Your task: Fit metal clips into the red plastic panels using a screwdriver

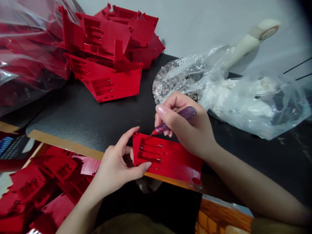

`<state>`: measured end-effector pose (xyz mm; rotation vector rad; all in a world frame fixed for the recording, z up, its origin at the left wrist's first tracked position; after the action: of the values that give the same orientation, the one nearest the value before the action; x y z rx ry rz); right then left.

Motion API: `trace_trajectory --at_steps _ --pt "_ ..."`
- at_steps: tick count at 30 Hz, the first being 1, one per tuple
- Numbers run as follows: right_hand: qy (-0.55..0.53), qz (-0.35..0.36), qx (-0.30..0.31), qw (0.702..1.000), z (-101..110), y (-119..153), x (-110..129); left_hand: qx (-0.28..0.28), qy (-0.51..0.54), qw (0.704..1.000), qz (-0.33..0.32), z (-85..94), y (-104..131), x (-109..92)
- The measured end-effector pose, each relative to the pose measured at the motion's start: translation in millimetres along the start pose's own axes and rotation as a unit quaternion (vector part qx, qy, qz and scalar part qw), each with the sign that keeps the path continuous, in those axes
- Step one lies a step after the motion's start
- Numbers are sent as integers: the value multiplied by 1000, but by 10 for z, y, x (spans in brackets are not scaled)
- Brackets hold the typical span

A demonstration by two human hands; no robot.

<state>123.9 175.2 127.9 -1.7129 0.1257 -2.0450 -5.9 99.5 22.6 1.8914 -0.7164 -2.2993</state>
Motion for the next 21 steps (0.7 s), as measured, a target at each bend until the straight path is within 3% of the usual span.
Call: trace_trajectory --at_steps 12,21 --pt "99 70 9 993 35 -70 110 -17 -17 999 -29 19 12 -19" --pt "90 113 26 989 -46 -77 150 -12 -3 1000 -25 3 1 16"
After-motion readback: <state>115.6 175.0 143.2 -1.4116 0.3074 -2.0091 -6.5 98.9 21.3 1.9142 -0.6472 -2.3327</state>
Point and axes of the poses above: each hand's wrist, its own y-axis away from the middle knuckle, its own z-axis out of the back of the hand, x = y × z, the point moved 9 cm from there along -y, towards the middle knuckle, and after that the axes turned 8 degrees about z, right-handed, at the moved point
